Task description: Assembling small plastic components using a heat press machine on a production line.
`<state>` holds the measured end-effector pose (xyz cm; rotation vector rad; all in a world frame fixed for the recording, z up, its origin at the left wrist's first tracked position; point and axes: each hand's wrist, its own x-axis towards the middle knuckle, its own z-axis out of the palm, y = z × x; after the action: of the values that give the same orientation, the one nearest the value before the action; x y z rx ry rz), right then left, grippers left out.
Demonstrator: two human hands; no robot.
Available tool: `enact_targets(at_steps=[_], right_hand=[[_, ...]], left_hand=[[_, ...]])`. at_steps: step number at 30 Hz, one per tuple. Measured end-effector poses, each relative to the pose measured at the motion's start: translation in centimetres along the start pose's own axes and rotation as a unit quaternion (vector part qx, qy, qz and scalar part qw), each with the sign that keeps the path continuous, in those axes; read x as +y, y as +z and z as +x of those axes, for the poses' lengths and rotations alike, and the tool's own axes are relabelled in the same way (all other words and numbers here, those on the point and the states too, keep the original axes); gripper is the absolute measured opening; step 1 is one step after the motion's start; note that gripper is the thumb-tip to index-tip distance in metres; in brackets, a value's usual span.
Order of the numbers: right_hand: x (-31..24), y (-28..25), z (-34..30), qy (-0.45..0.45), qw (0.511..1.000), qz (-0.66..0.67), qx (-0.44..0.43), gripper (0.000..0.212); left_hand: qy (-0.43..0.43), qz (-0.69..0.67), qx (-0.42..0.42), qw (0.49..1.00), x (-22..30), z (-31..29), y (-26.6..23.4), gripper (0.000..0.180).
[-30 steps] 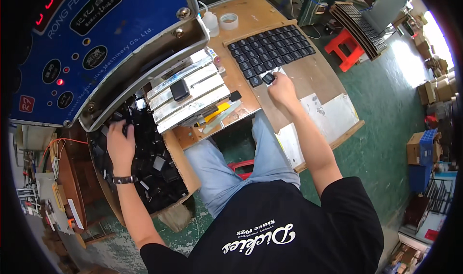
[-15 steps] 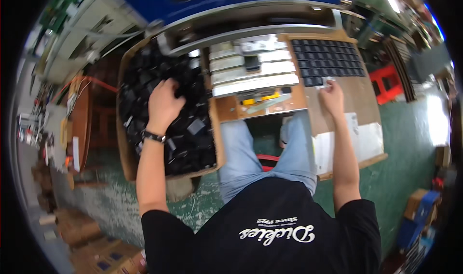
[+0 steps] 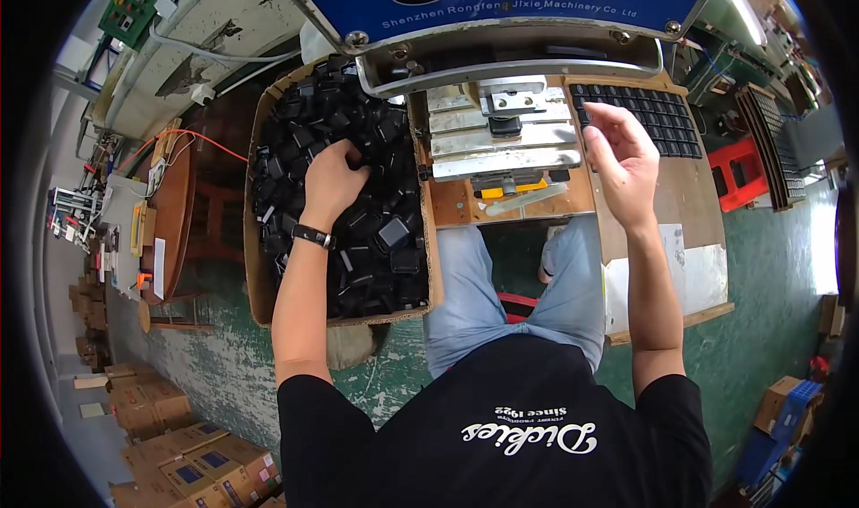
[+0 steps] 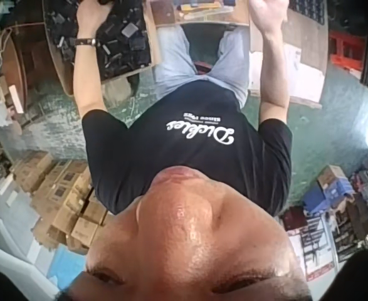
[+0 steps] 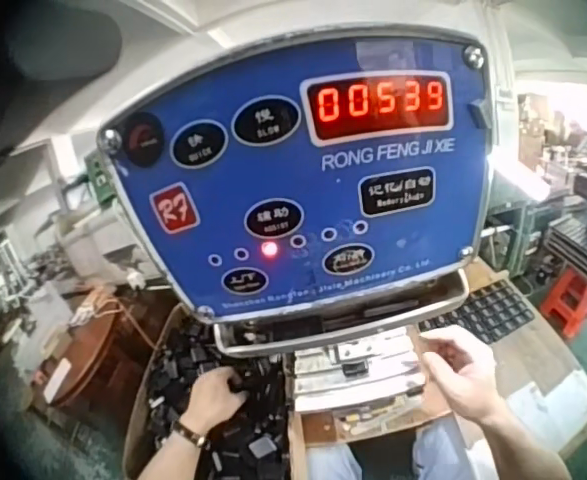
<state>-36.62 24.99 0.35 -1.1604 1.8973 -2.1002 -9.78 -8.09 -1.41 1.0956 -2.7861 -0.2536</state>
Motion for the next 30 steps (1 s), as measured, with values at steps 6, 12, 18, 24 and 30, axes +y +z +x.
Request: enact_targets(at_steps=[6, 12, 18, 24, 30], right_hand=[[-1.6, 2.9, 1.7, 0.058, 0.988, 0.006, -0.145, 0.036], [-2.8, 4.1, 3.7, 0.023, 0.962, -0.162, -0.22, 0.045], [-2.0, 4.8, 6.0, -0.082, 0.911, -0.286, -0.285, 0.055], [0.9, 2.6, 3.6, 0.079, 0.983, 0.163, -0.012, 0.053], [4.9, -4.2, -0.9, 0.101, 0.974, 0.132, 0.157, 0.055]], left_hand=[[-0.012, -0.228, 0.051, 0.972, 0.7, -2.9, -2.3, 0.016], [0.04, -0.52, 0.088, 0.849, 2.5, -5.4, -4.5, 0.013], [0.066, -0.68, 0.017, 0.73, 5.9, -4.9, -5.1, 0.016], [0.094, -0.652, -0.055, 0.75, 13.7, -1.7, -3.1, 0.02], [0.128, -0.483, -0.007, 0.866, 18.1, 1.7, -2.4, 0.022]])
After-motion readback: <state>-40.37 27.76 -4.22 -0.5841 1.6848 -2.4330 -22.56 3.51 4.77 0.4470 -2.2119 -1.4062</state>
